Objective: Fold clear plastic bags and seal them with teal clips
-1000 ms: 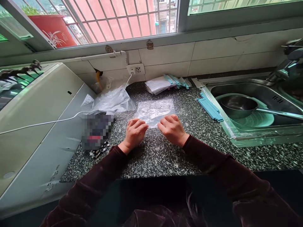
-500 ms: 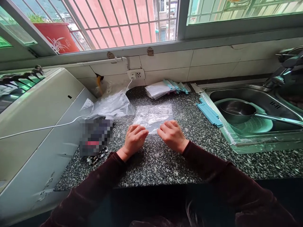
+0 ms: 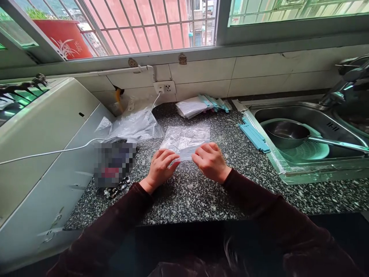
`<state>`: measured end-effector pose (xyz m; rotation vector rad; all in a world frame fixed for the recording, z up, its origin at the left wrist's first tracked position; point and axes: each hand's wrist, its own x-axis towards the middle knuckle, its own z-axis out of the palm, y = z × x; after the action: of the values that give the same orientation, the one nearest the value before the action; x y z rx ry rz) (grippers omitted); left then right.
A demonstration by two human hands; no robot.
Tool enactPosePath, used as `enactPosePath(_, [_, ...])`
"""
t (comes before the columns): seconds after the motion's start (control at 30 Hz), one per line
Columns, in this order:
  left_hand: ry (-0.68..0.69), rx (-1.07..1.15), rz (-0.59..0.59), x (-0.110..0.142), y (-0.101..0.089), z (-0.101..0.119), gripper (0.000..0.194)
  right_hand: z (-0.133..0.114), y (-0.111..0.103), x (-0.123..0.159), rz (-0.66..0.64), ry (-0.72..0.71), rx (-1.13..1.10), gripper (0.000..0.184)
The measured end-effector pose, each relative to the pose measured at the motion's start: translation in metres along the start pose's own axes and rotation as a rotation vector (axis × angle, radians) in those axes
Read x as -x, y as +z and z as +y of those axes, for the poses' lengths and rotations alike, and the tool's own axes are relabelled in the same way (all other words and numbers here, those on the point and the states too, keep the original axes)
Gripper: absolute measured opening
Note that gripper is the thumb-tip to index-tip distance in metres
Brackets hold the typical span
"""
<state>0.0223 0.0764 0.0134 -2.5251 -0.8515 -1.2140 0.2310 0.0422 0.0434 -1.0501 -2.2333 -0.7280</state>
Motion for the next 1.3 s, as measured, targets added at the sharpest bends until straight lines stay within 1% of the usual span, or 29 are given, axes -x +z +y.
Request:
enactPosePath(0.2, [0.008, 0.046, 0.01, -0.001, -0.002, 0.001, 0.009, -0.003, -0.001, -0.001, 0.001, -0.009, -0.003, 0.016])
enactPosePath(0.47, [-0.02, 0.005, 0.009, 0.0, -0.004, 0.0, 0.009, 0.002, -0.005, 0.0, 0.059, 0.0, -0.014, 0.015])
enactPosePath(0.6, [-0.041, -0.049, 0.0, 0.0, -0.003, 0.0, 0.008, 0.001, -0.005, 0.0, 0.043, -0.01, -0.013, 0.014])
enactPosePath(0.77, [-0.015, -0.073, 0.002, -0.001, -0.001, 0.002, 0.006, -0.001, -0.003, 0.0, 0.048, -0.029, -0.039, 0.013])
enactPosePath(0.97, [-0.004, -0.058, 0.01, -0.003, -0.002, 0.004, 0.012, -0.004, -0.002, 0.0, 0.012, -0.03, -0.045, 0.017])
enactPosePath(1.1, [-0.024, -0.058, -0.016, -0.002, -0.003, 0.002, 0.012, -0.001, -0.002, 0.001, 0.019, 0.003, -0.071, 0.013])
enactPosePath(1.3, [-0.073, -0.032, 0.031, -0.001, -0.004, -0.002, 0.011, 0.008, -0.006, 0.001, 0.052, -0.01, -0.074, 0.012])
